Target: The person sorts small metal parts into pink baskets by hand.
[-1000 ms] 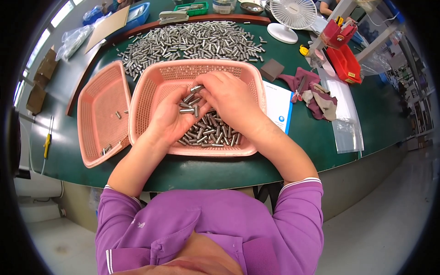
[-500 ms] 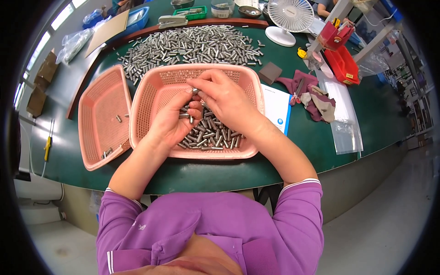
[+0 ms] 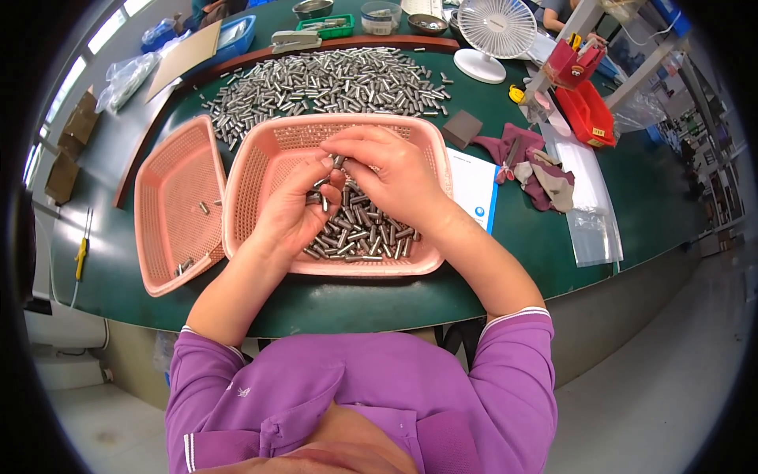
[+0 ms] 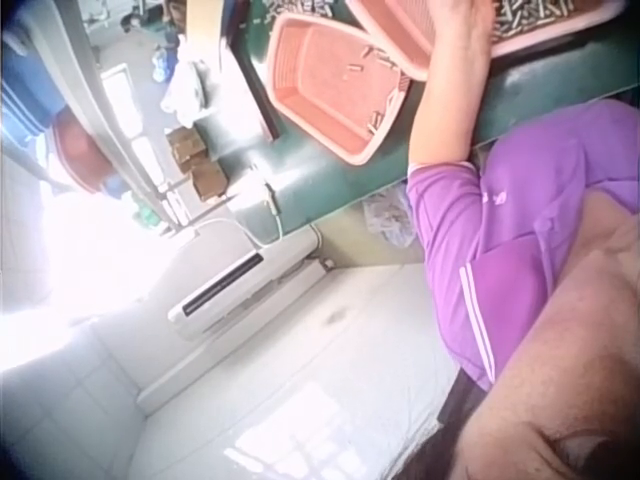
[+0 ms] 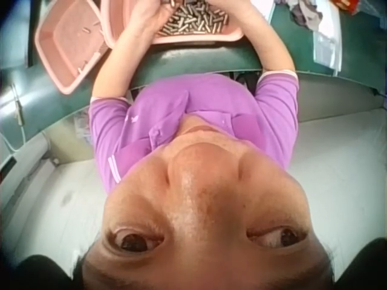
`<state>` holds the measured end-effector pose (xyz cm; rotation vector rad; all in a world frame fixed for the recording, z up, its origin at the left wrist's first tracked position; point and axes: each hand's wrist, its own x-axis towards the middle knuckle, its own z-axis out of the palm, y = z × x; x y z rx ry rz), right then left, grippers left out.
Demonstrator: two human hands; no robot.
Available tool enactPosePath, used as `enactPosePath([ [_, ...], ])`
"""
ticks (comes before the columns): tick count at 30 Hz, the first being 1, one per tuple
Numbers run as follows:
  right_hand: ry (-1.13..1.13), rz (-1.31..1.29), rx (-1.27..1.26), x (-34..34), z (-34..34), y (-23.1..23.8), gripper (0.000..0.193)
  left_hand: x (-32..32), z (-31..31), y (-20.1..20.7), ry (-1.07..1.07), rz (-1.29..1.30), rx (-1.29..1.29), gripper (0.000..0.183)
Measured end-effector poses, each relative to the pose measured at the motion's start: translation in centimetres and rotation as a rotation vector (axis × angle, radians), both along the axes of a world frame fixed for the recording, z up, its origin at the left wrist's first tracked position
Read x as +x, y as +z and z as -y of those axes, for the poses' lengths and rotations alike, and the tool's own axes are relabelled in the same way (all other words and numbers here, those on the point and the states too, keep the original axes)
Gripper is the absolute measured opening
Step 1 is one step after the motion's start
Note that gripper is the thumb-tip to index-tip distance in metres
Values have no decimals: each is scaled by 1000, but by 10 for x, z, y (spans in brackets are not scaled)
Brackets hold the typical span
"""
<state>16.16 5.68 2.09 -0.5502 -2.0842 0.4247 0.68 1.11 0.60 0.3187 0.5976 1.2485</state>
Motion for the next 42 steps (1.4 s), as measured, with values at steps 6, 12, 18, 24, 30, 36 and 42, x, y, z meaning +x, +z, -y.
enactPosePath([
  [6, 114, -286, -634, -4, 10, 7, 22, 2, 1, 1, -16, -53, 50, 21],
  [12, 28, -100, -616, 2, 5, 9, 23, 2, 0, -3, -34, -13, 78, 19],
  [18, 9, -122, -411, 1, 7, 10, 22, 1, -1, -4, -84, 17, 75, 21],
  [24, -8, -113, -363, 0, 5, 10, 19, 3, 0, -1, -101, 4, 61, 23],
  [30, -50, -121, -365, -1, 4, 8, 17, 3, 0, -2, -148, 7, 54, 18],
  [36, -36, -104, -477, 0, 5, 9, 20, 3, 2, -1, -117, -14, 5, 16],
  [42, -43, -87, -484, 1, 5, 9, 20, 4, 2, 0, -132, -19, 15, 16],
])
